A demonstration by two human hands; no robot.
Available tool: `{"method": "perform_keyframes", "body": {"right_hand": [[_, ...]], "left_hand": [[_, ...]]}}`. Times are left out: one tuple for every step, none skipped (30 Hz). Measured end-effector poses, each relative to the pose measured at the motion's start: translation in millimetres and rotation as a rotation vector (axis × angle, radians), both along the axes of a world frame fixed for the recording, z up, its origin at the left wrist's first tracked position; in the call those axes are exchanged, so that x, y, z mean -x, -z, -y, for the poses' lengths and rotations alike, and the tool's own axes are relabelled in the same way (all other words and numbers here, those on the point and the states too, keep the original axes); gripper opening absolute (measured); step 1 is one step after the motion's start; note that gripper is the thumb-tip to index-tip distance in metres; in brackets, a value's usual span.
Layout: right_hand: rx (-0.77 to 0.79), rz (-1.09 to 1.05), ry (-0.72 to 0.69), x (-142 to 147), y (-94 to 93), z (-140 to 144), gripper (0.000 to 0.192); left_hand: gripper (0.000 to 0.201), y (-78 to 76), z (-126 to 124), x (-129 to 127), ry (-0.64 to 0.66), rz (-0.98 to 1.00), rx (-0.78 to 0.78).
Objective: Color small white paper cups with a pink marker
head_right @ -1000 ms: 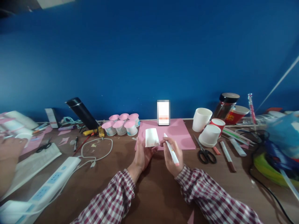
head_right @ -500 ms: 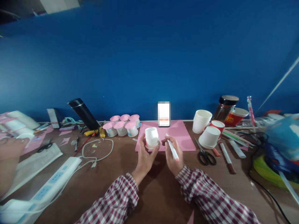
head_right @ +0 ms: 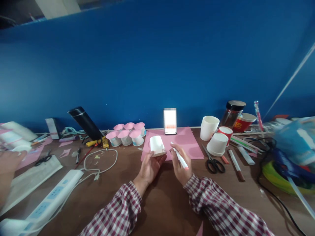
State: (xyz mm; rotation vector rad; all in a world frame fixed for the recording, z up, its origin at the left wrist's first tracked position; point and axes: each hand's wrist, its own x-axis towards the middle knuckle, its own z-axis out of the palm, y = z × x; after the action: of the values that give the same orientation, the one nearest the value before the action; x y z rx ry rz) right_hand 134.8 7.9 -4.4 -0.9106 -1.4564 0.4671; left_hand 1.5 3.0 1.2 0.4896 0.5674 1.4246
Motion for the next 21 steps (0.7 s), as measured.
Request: {"method": "perform_keyframes", "body": {"right_hand": [[0.003,0.0,0.002,0.0,0.7,-0.4,0.026],[0.003,-0.001,0.001,0.0,1.7,-0.9,0.026],[0.002,-0.004,-0.001,-0.1,2.7,-1.4,0.026],[-0.001,-0.007,-0.003,-0.1,3.8,-2.0,0.025],[-0.003,-0.01,-0.004,-0.1,4.7,-2.5,0.025],[-0.003,-0.01,-0.006,0.0,5.3,-2.8,0.025],[-0.004,-0.009,-0.005,0.0,5.7,-3.1,0.025],[-0.006,-0.006,-0.002,0.2,5.9,-3.2,0.025],[-0.01,-0.002,0.003,0.3,5.7,-3.0,0.026],[-0.016,0.004,0.008,0.5,5.2,-2.7,0.026],[-0.024,0.012,0.012,0.6,4.5,-2.3,0.027],[-0.033,0.02,0.013,0.6,3.5,-1.7,0.027],[-0.039,0.031,0.01,0.6,2.3,-0.9,0.026],[-0.042,0.042,0.005,0.5,0.9,-0.1,0.026],[-0.041,0.053,0.0,0.2,-0.8,0.9,0.025],[-0.039,0.063,-0.004,-0.1,-2.7,1.9,0.024],[-0.036,0.073,-0.007,-0.4,-4.7,3.0,0.023],[-0.032,0.084,-0.009,-0.7,-6.8,4.1,0.021],[-0.032,0.092,-0.009,-1.0,-8.8,5.2,0.02],[-0.035,0.103,-0.011,-1.1,-10.5,6.3,0.019],[-0.037,0.117,-0.018,-1.2,-12.0,7.3,0.017]], "left_hand": [[0.034,-1.4,-0.5,1.8,0.033,0.041,0.033],[0.036,-3.1,-0.9,3.7,0.064,0.078,0.062],[0.037,-4.7,-1.1,5.7,0.099,0.109,0.086],[0.04,-6.1,-1.2,7.6,0.132,0.134,0.099],[0.042,-7.1,-1.3,9.2,0.163,0.155,0.107],[0.044,-7.7,-1.3,10.4,0.186,0.17,0.109],[0.044,-7.9,-1.3,11.1,0.202,0.178,0.108],[0.045,-7.8,-1.4,11.3,0.207,0.177,0.106],[0.044,-7.5,-1.6,11.0,0.199,0.168,0.102],[0.044,-6.9,-1.8,10.2,0.182,0.151,0.101],[0.044,-6.2,-2.2,9.0,0.159,0.131,0.105],[0.043,-5.3,-2.7,7.6,0.133,0.109,0.109],[0.042,-4.3,-3.4,6.1,0.107,0.087,0.111],[0.041,-3.0,-4.2,4.7,0.084,0.065,0.111],[0.039,-1.6,-5.0,3.3,0.064,0.043,0.107],[0.037,0.0,-5.9,2.0,0.048,0.021,0.098],[0.036,1.5,-6.6,1.0,0.037,-0.001,0.082],[0.036,2.9,-7.1,0.1,0.029,-0.024,0.063],[0.037,4.2,-7.2,-0.5,0.025,-0.047,0.042],[0.038,5.3,-7.0,-1.0,0.026,-0.069,0.021],[0.04,6.3,-6.5,-1.3,0.027,-0.092,0.0]]}}
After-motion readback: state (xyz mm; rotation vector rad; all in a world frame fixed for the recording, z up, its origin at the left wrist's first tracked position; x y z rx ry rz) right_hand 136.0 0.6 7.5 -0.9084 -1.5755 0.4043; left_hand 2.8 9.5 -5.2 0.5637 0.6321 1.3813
